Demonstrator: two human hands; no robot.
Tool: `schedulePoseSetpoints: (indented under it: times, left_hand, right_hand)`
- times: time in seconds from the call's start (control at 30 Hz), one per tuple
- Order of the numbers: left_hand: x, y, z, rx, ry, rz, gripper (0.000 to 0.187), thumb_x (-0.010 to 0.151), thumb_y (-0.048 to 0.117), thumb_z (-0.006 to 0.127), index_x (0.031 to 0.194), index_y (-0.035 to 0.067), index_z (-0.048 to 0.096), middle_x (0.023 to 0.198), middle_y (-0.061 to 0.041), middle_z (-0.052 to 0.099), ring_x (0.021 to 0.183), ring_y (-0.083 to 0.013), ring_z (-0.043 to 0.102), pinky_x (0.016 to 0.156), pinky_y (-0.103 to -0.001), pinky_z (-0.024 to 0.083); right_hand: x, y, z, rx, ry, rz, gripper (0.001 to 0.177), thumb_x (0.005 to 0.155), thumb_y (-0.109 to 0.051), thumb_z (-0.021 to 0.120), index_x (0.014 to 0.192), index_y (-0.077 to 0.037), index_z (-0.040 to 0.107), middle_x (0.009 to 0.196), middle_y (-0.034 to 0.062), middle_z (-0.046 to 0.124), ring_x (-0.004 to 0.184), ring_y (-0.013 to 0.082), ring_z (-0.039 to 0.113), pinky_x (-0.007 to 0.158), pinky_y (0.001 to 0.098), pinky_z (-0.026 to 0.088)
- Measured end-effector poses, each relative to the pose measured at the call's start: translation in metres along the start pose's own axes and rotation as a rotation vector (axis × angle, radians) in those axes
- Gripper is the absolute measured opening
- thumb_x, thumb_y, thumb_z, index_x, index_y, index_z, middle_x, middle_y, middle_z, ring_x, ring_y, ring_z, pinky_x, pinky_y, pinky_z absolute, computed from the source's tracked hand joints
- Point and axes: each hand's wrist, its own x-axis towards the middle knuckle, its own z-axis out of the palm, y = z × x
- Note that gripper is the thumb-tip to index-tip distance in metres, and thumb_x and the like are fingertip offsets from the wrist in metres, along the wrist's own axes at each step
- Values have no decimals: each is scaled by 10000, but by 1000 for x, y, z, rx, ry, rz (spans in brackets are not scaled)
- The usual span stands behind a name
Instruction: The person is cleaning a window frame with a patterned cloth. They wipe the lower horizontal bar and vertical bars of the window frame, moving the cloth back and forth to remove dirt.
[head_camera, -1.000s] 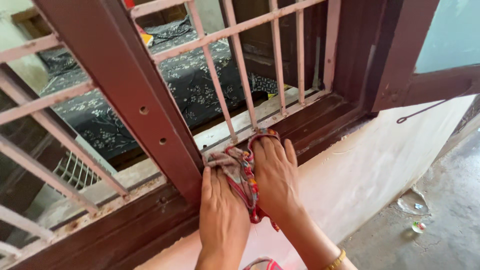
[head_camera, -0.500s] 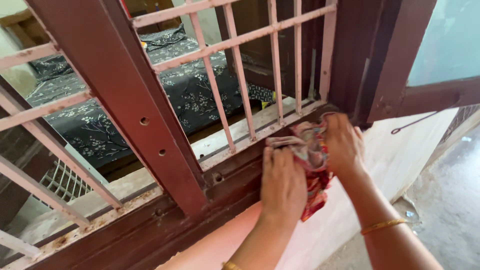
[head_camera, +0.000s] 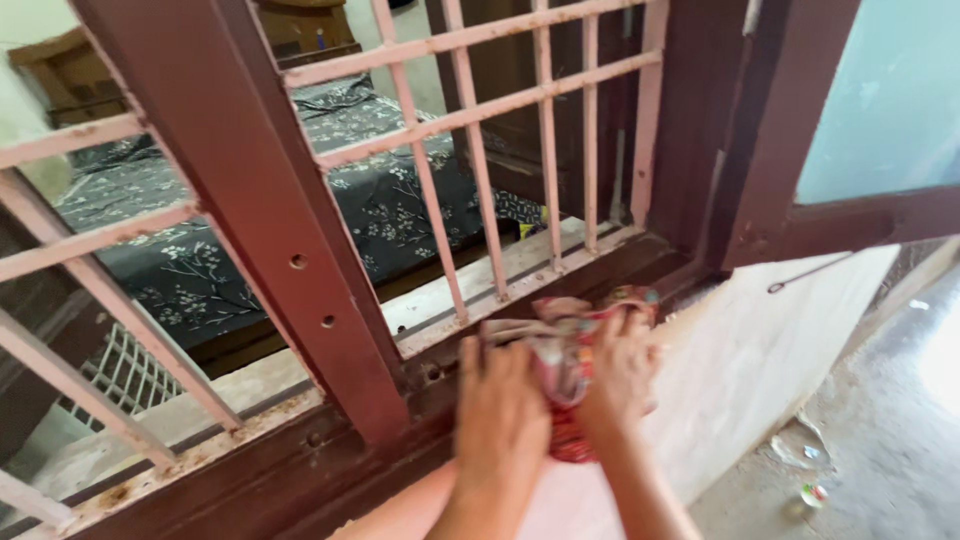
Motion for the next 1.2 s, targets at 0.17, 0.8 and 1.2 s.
schedulePoseSetpoints:
  times: [0.17, 0.8, 1.2]
  left_hand:
    - [-55, -46, -39, 25, 28, 42, 271, 812, 61, 545, 960, -128, 671, 1169, -198, 605, 1096, -378, 577, 1166, -502, 383]
    - [29, 36, 16, 78, -206, 80, 453, 898, 156, 489, 1269, -65, 627, 1492, -309, 448, 1458, -440, 330, 1230, -559, 54]
    - [87, 68, 38, 298, -445, 159, 591, 916, 302, 466, 1396, -36, 537, 1564, -262, 393, 1476, -431, 279, 1192, -557, 56]
  right_hand:
    - [-66, -70, -26, 311, 110, -100, 951, 566, -10, 741, 1421, 126, 345, 1504, 398, 313, 1445, 497, 299, 1158, 595, 229]
    - [57, 41, 22, -17, 200, 133, 500, 868, 61, 570, 1362, 19, 501, 1490, 194, 480, 1318, 294, 552, 1099, 711, 299]
    - [81, 82, 15, 131, 152, 90, 798, 734, -140, 784, 1409, 72, 416, 1424, 212, 472, 1333, 378, 504, 1114, 729, 246]
